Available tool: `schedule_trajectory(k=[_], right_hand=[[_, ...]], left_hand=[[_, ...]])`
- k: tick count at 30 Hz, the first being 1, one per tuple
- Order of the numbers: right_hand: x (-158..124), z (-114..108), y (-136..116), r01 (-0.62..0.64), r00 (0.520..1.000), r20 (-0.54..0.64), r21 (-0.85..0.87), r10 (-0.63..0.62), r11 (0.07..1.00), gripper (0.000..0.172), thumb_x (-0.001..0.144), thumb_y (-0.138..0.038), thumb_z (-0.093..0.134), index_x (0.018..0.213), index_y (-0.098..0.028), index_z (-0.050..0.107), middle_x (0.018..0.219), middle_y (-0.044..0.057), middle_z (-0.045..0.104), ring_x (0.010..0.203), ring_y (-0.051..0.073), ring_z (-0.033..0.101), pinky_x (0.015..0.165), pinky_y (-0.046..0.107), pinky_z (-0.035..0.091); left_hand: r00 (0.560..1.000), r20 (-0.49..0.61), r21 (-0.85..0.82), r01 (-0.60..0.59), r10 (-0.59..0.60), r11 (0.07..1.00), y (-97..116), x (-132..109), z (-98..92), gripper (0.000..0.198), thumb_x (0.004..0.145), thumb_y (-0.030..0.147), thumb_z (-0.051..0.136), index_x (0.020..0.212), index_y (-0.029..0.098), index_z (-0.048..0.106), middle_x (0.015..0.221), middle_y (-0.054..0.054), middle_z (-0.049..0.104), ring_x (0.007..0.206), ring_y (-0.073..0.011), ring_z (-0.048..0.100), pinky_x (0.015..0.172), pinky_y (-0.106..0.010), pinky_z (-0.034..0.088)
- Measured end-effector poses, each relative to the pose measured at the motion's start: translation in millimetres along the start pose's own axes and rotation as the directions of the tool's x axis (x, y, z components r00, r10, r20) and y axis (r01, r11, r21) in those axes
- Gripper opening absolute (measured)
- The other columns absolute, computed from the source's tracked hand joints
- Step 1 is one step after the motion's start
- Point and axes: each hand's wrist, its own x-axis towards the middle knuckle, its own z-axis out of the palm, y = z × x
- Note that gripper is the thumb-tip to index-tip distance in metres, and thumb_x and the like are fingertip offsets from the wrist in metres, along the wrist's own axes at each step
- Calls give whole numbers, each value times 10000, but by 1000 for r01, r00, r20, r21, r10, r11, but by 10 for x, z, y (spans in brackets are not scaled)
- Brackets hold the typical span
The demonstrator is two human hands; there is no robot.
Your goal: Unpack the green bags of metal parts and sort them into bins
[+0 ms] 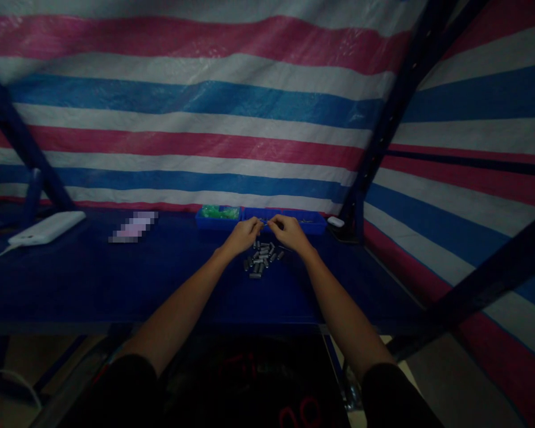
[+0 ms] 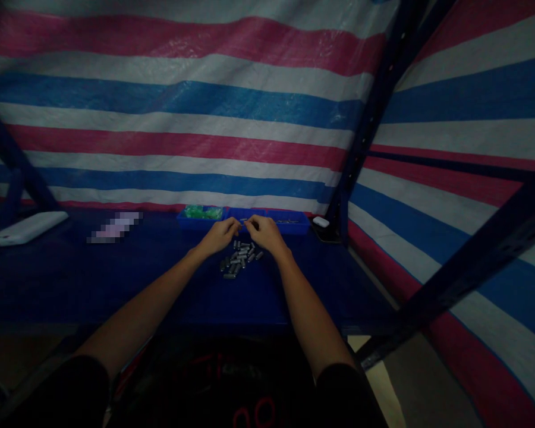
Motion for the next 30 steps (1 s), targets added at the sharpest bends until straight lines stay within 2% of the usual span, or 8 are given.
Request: schedule_trajectory(k=[3, 5, 8, 12, 17, 20, 25, 30], right_hand=[[21, -61, -17, -44, 999, -21, -91, 42, 995, 292, 818, -368, 426, 688, -165, 591, 599, 0, 567, 559, 110, 486, 542, 211, 311], [39, -139, 40, -180, 974, -168, -172, 151, 969, 336, 839, -404, 383, 750, -170, 607, 670, 34, 607, 620, 136, 529, 580, 228, 336], [36, -272, 258, -500, 826, -413, -218, 385, 838, 399, 843, -470, 352, 948, -174, 598, 822, 102, 635, 768, 196, 575, 656, 275, 374], [-31, -338, 555, -696, 716, -308, -252, 626, 672, 447, 775, -529, 455, 1002, -170, 595, 908, 151, 627, 836, 246, 587, 683, 325, 404], [-39, -251, 515, -606, 788, -290, -208, 543, 768, 413, 800, -523, 402, 871, -189, 634, 852, 123, 648, 795, 225, 596, 647, 293, 405], [-3, -193, 444, -537, 837, -256, -210, 484, 817, 418, 817, -514, 368, 798, -188, 629, 804, 109, 651, 754, 216, 594, 621, 280, 392], [21, -72, 475, -438, 899, -52, -143, 436, 887, 409, 861, -409, 337, 628, -168, 571, 654, 77, 620, 637, 161, 568, 588, 243, 373], [26, 101, 384, -486, 869, 182, 136, 460, 863, 380, 867, -374, 347, 600, -164, 515, 428, -27, 472, 394, 97, 452, 457, 203, 343]], left_hand=[[1000, 5, -12, 27, -27, 1000, 23, -19, 23, 345, 882, 348, 280, 804, 152, 553, 675, -17, 614, 634, -126, 564, 619, -230, 414], [998, 45, -19, 48, -48, 999, 50, -45, 82, 368, 886, 370, 267, 872, 152, 562, 710, -22, 627, 644, -129, 572, 616, -231, 422], [986, 166, 60, -41, 30, 997, 123, -78, 213, 298, 855, 350, 369, 958, 154, 568, 846, -47, 642, 776, -149, 587, 698, -246, 438], [950, 294, 309, -203, 110, 929, 278, -3, 333, 253, 808, 326, 460, 989, 199, 584, 1027, -82, 601, 982, -226, 537, 807, -345, 421], [856, 516, 434, -266, 4, 861, 435, 259, 365, 190, 743, 271, 542, 915, 234, 614, 1006, -81, 619, 948, -254, 561, 760, -367, 433], [848, 530, 432, -287, 17, 855, 427, 314, 407, 147, 736, 215, 528, 852, 207, 618, 960, -91, 635, 915, -247, 580, 742, -347, 438], [963, 269, 349, -121, 25, 929, 194, 176, 401, 188, 781, 122, 423, 880, 146, 581, 883, -104, 640, 870, -200, 588, 746, -287, 432], [997, 74, 212, -28, 13, 977, -31, 52, 237, 179, 824, 149, 395, 843, 133, 572, 831, -79, 639, 816, -175, 582, 761, -280, 428]])
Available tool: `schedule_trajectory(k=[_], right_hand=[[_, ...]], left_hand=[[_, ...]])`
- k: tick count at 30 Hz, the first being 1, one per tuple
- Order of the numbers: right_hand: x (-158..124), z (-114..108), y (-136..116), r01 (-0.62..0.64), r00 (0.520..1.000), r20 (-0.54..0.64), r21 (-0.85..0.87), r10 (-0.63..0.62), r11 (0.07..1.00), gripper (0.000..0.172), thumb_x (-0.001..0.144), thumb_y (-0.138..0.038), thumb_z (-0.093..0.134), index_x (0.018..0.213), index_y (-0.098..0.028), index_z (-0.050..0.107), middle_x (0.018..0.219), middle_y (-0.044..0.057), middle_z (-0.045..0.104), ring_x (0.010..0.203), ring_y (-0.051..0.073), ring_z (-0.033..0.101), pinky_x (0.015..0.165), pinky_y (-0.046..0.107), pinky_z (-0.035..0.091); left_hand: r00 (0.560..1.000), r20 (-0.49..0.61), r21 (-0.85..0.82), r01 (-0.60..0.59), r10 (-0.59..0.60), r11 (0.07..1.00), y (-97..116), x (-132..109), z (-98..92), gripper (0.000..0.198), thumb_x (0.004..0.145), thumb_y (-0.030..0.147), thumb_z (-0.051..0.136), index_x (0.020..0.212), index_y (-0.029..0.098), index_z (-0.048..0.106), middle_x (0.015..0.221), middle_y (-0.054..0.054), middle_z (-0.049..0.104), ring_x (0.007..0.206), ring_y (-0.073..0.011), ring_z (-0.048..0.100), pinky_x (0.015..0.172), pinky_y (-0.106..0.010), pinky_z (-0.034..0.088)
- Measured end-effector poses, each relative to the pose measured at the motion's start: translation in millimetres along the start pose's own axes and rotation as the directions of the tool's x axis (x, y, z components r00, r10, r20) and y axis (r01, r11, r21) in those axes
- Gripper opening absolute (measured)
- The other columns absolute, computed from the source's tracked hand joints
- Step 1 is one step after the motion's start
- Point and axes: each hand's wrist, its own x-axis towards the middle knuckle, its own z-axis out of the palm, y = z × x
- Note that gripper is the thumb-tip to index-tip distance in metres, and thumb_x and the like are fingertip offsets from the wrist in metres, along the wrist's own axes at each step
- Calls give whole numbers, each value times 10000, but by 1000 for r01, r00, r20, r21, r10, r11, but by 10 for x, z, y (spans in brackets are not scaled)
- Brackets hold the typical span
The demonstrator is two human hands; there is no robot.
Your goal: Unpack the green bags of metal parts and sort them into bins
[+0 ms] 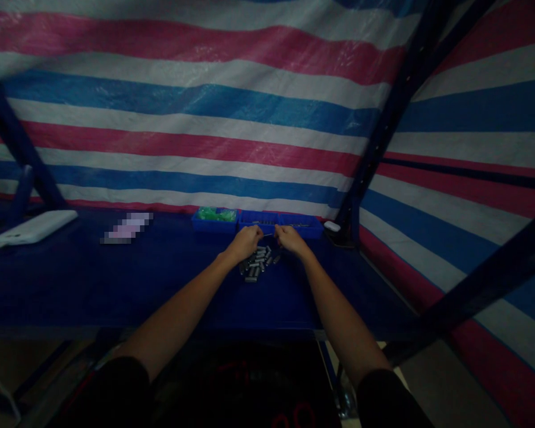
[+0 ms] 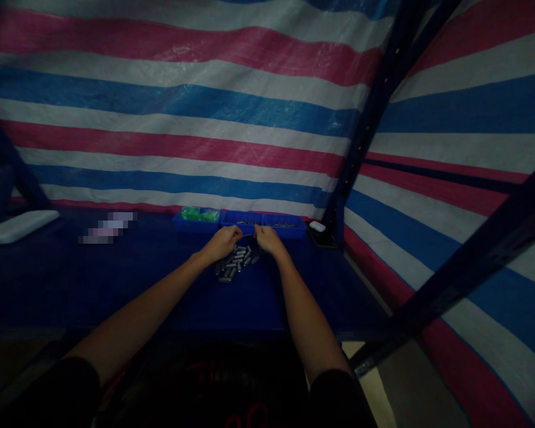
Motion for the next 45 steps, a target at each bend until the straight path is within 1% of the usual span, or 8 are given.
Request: schedule_trajectory(k=[3, 10, 19, 26, 31, 36, 42, 45], right_hand=[[-28, 84, -66, -24, 998, 58, 91, 19, 996, 351, 865, -359, 360, 597, -168, 483, 404, -53, 425, 349, 76, 401, 405, 186, 318], [-50, 50, -125, 14, 1000, -8, 287, -12, 958, 363, 853, -412, 363, 600, -169, 455, 414, -44, 432, 354, 72, 401, 381, 176, 316], [-38, 98, -105, 54, 998, -34, 155, -49, 986, 358, 844, -345, 365, 531, -184, 432, 388, -49, 414, 359, 90, 389, 421, 209, 302], [0, 114, -69, 129, 986, -116, 68, -120, 989, 362, 831, -355, 373, 521, -182, 442, 393, -59, 382, 400, 90, 373, 461, 209, 275], [-97, 88, -175, 321, 932, -151, -72, -328, 944, 332, 829, -376, 388, 615, -160, 524, 498, -39, 460, 498, 95, 421, 502, 205, 284], [-228, 61, -295, 437, 880, -94, -218, -465, 872, 220, 815, -341, 439, 761, -165, 560, 552, -41, 490, 508, 85, 425, 503, 200, 257], [-215, -56, -318, 392, 894, -64, -371, -444, 842, 371, 861, -369, 333, 616, -166, 523, 525, -10, 489, 514, 102, 431, 507, 214, 261], [-143, -239, -211, 175, 903, -280, -455, -327, 873, 359, 871, -395, 299, 770, -174, 563, 660, 32, 578, 633, 144, 526, 575, 228, 324]], left_hand=[[999, -39, -49, 0, -1, 999, -12, -14, -38, 171, 832, 176, 403, 839, 137, 570, 833, -76, 639, 821, -181, 578, 760, -288, 426], [998, -67, -68, -5, 0, 998, 53, -4, -52, 167, 837, 179, 401, 838, 140, 564, 832, -75, 638, 828, -185, 578, 756, -292, 421], [994, -112, -41, 0, -4, 999, 117, -47, -83, 95, 809, 168, 472, 844, 131, 553, 857, -81, 623, 853, -195, 547, 796, -312, 408], [992, -107, -163, 44, -62, 986, 86, -32, -50, 142, 816, 181, 452, 855, 127, 578, 815, -68, 635, 789, -169, 572, 747, -276, 422], [978, -170, -151, 93, -119, 984, 23, 4, -61, 283, 863, 238, 356, 801, 128, 609, 774, -69, 646, 741, -161, 585, 708, -251, 412], [958, -193, -123, 190, -212, 974, 32, -14, -72, 417, 886, 348, 297, 756, 133, 630, 714, -73, 661, 685, -163, 599, 641, -242, 395], [957, -142, -109, 240, -254, 965, -14, -18, -117, 611, 869, 504, 214, 596, 145, 626, 585, -76, 631, 620, -172, 596, 602, -248, 380], [956, -129, -63, 258, -264, 964, -184, -43, -165, 579, 865, 493, 217, 635, 156, 628, 606, -66, 622, 630, -177, 588, 588, -254, 374]])
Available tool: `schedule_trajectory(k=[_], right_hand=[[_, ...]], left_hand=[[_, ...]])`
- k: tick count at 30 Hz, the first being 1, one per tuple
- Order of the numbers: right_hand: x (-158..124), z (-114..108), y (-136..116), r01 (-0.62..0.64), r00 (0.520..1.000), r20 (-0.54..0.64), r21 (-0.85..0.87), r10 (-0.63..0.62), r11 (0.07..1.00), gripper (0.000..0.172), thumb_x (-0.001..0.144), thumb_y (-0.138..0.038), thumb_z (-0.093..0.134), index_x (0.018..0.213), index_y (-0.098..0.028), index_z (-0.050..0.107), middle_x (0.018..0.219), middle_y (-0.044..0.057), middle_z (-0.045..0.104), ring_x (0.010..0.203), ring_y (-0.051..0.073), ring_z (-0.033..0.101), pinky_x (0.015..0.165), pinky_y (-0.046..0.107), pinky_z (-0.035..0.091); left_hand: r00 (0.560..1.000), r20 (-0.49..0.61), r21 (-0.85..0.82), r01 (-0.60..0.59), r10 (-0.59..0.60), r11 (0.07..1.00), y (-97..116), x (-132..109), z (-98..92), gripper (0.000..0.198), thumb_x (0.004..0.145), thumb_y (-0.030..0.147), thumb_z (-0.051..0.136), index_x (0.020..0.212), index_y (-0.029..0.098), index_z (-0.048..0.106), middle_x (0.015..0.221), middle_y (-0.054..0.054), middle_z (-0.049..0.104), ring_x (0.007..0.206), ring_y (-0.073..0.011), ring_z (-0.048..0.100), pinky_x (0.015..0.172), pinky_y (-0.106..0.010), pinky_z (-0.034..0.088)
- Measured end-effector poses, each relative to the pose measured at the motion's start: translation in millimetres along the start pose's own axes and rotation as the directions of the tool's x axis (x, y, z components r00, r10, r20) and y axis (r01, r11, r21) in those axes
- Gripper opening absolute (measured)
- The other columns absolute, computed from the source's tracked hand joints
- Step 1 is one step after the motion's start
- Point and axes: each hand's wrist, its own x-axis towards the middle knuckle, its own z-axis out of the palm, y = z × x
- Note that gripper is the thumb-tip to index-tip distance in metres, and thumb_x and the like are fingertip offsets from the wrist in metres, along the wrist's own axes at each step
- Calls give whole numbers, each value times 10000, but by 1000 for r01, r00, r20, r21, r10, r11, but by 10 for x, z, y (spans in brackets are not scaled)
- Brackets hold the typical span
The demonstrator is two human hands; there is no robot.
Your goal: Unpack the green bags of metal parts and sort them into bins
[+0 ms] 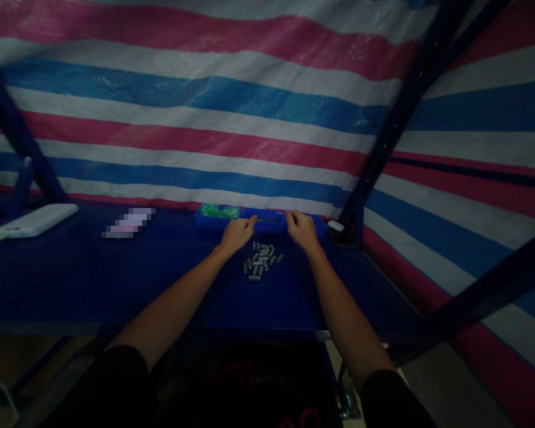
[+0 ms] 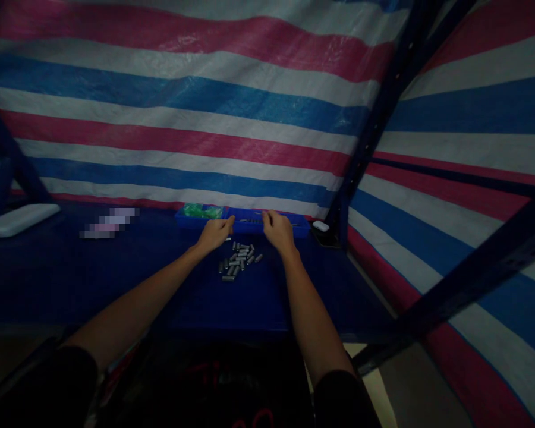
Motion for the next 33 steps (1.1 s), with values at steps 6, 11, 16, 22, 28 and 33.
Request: schedule_trajectory(k=[6, 11, 16, 22, 28, 33], right_hand=[[26, -61, 323, -386, 920, -30, -219, 390, 896, 418, 800, -442, 456, 1104, -158, 491, 908, 135, 618, 857, 256, 573, 708, 329, 395], [-61, 151, 49, -157, 984, 80, -62, 162, 986, 361, 826, -438, 416, 1069, -194, 526, 820, 72, 630, 770, 204, 580, 679, 287, 404], [-161, 348, -228, 87, 967, 235, 47, -96, 995, 301, 806, -368, 488, 1052, -202, 541, 692, 12, 606, 636, 149, 546, 603, 239, 373], [-246, 322, -381, 289, 916, 251, 126, -312, 949, 257, 796, -264, 522, 1046, -207, 535, 694, -6, 589, 645, 130, 530, 588, 219, 339], [-264, 250, -442, 342, 903, 232, 118, -360, 932, 182, 834, -265, 471, 995, -201, 529, 790, 17, 616, 672, 126, 544, 587, 213, 325], [-262, 249, -464, 336, 906, 249, 70, -342, 939, 187, 866, -307, 409, 943, -194, 537, 793, 27, 627, 714, 141, 565, 599, 219, 316]], left_hand=[[956, 253, 137, -185, 146, 973, -427, -127, -59, 350, 733, 435, 526, 984, 198, 579, 886, -60, 595, 803, -196, 564, 689, -281, 406], [969, 237, 261, -126, 63, 957, -400, -141, 9, 305, 780, 385, 479, 1013, 203, 555, 982, -87, 561, 929, -254, 522, 774, -379, 404], [983, 179, 267, -92, 44, 959, -297, -91, 53, 237, 821, 325, 429, 884, 183, 608, 975, -95, 578, 960, -259, 497, 791, -393, 393], [969, 150, 51, -206, 196, 977, -199, -163, -48, 380, 871, 314, 311, 712, 133, 606, 735, -78, 605, 735, -171, 543, 722, -284, 395], [984, 121, -234, -98, 129, 967, -171, -170, -19, 449, 856, 392, 287, 705, 118, 610, 706, -63, 631, 676, -163, 556, 638, -258, 399], [990, 113, -357, -38, 84, 933, -180, -178, -14, 504, 848, 453, 274, 715, 111, 620, 665, -52, 628, 650, -162, 558, 603, -253, 408]])
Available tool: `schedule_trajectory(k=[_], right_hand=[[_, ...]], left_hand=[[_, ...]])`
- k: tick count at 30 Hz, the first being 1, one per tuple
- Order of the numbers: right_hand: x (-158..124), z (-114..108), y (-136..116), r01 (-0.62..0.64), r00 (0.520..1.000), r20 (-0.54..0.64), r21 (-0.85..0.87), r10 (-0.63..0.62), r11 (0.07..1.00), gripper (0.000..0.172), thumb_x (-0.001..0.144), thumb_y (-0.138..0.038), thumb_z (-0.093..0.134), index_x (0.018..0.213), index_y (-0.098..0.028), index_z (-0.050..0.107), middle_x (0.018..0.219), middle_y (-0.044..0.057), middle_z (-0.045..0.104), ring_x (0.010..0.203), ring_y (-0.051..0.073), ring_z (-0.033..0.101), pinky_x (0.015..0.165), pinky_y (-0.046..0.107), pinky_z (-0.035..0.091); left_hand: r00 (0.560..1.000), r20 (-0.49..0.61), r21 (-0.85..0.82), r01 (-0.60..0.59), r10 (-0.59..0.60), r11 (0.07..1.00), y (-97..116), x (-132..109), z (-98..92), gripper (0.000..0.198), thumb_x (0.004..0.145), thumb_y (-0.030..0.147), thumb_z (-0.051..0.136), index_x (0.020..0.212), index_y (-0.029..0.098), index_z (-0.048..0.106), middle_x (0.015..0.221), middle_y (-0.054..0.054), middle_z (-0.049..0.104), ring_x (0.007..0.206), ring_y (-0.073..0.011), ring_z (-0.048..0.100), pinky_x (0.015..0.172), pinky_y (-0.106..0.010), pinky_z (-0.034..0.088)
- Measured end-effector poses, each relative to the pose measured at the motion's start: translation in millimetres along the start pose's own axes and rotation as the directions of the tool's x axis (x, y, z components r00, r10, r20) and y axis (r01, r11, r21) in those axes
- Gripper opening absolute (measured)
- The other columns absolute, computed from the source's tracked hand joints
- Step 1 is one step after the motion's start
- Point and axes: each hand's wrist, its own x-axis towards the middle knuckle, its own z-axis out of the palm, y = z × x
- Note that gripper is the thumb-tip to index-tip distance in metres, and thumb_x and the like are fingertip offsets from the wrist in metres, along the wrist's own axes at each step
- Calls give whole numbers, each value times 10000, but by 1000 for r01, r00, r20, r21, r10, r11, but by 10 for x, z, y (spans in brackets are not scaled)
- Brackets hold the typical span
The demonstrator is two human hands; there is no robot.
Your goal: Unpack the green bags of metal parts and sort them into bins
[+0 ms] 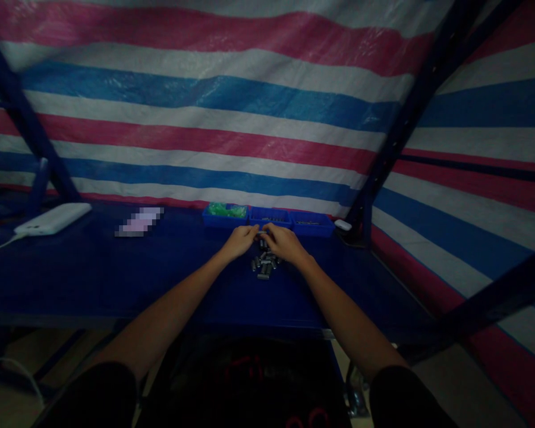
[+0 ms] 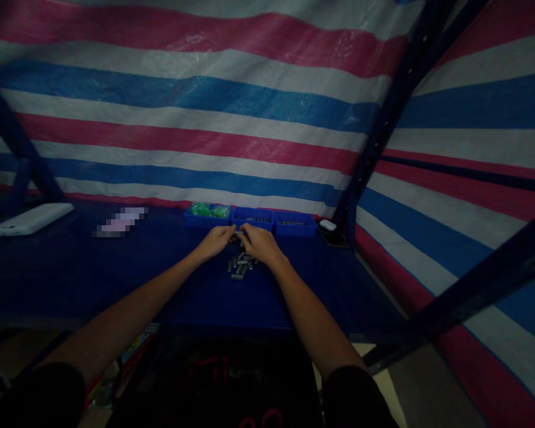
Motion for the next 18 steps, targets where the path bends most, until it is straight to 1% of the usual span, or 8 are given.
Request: schedule_trajectory(k=[2, 4, 6, 9, 12, 14, 15, 18], right_hand=[[-1, 15, -2, -56, 998, -11, 4, 56, 998, 261, 894, -337, 329, 879, -191, 545, 759, 33, 625, 703, 145, 570, 595, 225, 312], [-4, 19, 11, -112, 994, -19, 3, 112, 994, 319, 903, -349, 284, 823, -188, 548, 725, 37, 620, 690, 149, 571, 592, 229, 311], [3, -4, 44, -149, 988, -43, 10, 149, 989, 315, 898, -356, 289, 826, -190, 547, 717, 34, 619, 684, 150, 571, 589, 227, 315], [78, -92, 135, -224, 962, -159, 4, 222, 975, 294, 886, -387, 314, 933, -195, 531, 716, 25, 619, 661, 151, 570, 594, 226, 332], [221, -174, 243, -369, 899, -276, -57, 341, 928, 328, 871, -408, 342, 1070, -191, 485, 750, 42, 628, 695, 176, 578, 628, 246, 360], [300, -177, 292, -437, 876, -269, -93, 400, 895, 379, 846, -411, 397, 1144, -184, 445, 800, 66, 636, 743, 199, 584, 649, 268, 377], [319, -158, 304, -443, 879, -245, -103, 409, 891, 395, 835, -413, 417, 1156, -183, 441, 818, 74, 638, 756, 206, 585, 653, 275, 381], [283, -47, 295, -358, 930, -119, -88, 347, 930, 340, 828, -424, 424, 1072, -205, 514, 818, 63, 640, 743, 192, 585, 641, 267, 383]], left_hand=[[998, -38, -16, -43, 42, 999, 41, -26, -7, 431, 839, 437, 327, 809, 118, 615, 706, -42, 629, 664, -150, 560, 620, -249, 417], [994, -51, -25, -103, 101, 994, 82, -51, -11, 333, 818, 381, 410, 953, 133, 587, 763, -30, 631, 670, -133, 559, 635, -241, 427], [990, -44, 16, -135, 135, 991, 99, -62, -13, 297, 797, 299, 459, 1024, 144, 570, 795, -27, 625, 665, -122, 552, 646, -241, 437], [986, -40, 168, -150, 159, 974, 58, -49, -15, 239, 783, 192, 455, 933, 158, 638, 823, -42, 608, 708, -130, 548, 700, -259, 446], [989, -38, 286, -125, 142, 950, -20, -24, -19, 256, 775, 147, 441, 871, 163, 678, 835, -58, 596, 742, -146, 551, 748, -281, 449], [992, -32, 328, -103, 120, 939, -59, -16, -22, 279, 769, 133, 435, 894, 159, 683, 838, -66, 599, 747, -154, 553, 765, -290, 450], [993, -29, 343, -94, 111, 935, -71, -15, -23, 290, 765, 127, 432, 906, 158, 684, 840, -67, 601, 751, -157, 554, 771, -291, 450], [995, -28, 380, -78, 96, 921, -80, -13, -31, 321, 755, 115, 418, 926, 166, 685, 831, -64, 608, 765, -163, 556, 785, -291, 446]])
